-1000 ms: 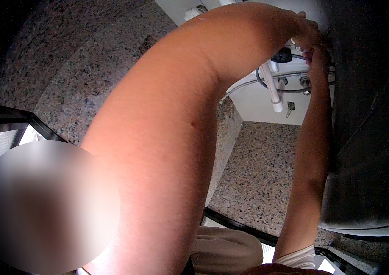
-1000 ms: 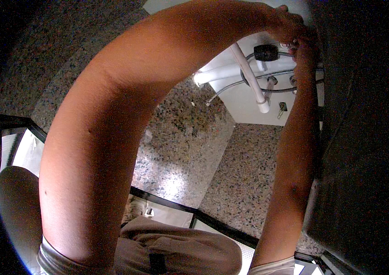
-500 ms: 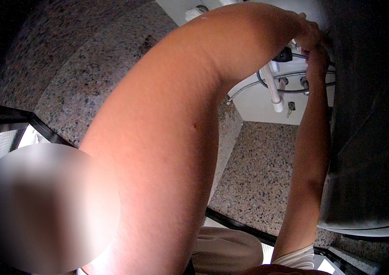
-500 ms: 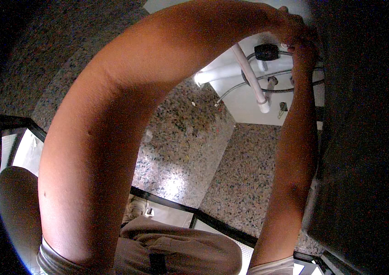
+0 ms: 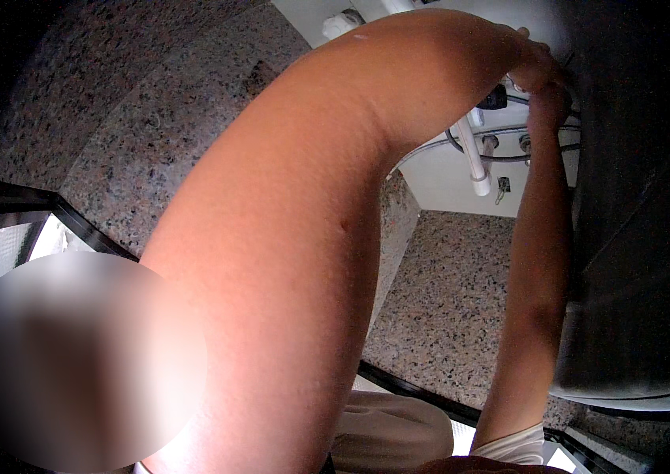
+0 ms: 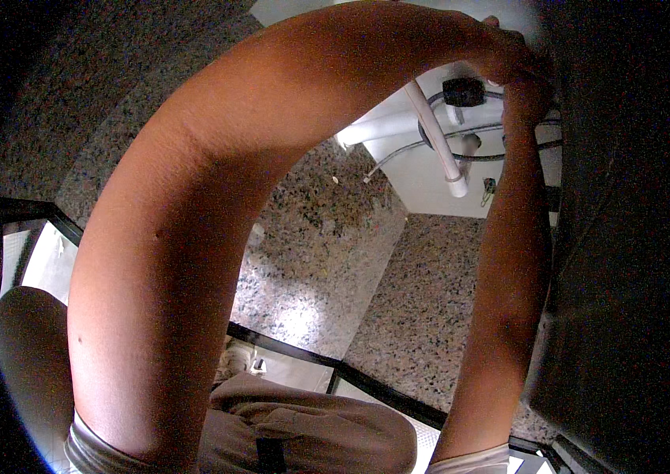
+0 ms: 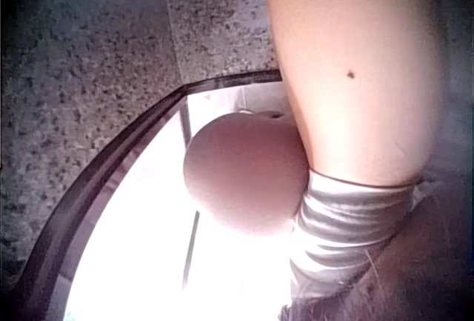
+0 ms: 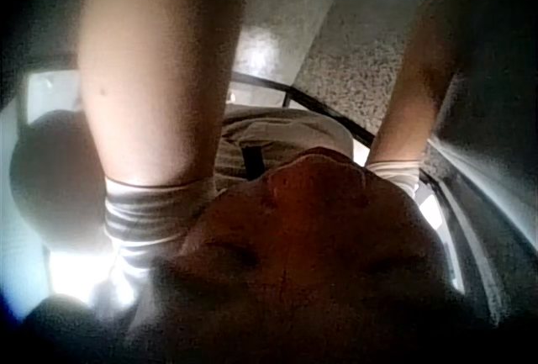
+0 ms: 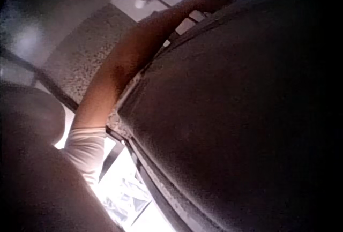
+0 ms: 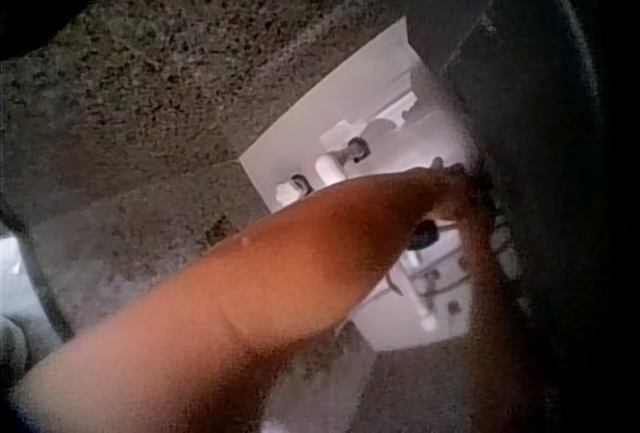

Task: The person is sitting on the floor under a kitchen sink, using a wrench to tighten connections on the plumbing pipes and valves. They manipulate the white PVC drain pipe and the metal water supply lines, adjusting fittings to secure the assembly.

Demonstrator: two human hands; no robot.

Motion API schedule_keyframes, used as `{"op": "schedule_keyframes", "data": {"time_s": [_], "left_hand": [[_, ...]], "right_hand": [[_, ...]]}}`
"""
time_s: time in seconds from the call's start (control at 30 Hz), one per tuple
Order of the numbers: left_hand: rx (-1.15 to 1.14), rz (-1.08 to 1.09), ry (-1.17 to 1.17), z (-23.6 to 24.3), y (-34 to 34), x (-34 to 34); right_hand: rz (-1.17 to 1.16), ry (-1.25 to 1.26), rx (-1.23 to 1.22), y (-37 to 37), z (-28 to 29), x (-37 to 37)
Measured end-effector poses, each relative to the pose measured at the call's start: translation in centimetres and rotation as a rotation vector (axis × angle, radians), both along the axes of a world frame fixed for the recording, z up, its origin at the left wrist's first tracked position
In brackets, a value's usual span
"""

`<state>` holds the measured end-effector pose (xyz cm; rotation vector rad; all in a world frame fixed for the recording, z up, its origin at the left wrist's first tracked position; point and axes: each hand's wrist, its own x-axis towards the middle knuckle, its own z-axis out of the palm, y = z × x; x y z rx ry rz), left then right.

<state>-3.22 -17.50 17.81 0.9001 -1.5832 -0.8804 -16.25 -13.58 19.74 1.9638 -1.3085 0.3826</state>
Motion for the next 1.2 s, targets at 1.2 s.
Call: {"op": "schedule_keyframes", "data": {"time_s": [1.2], "left_hand": [[-0.41, 0.215, -0.368, -7.3, 14.0, 10.0]], "right_hand": [[0.109, -0.521, 0.262, 2.9, -1.1, 2.9]]}}
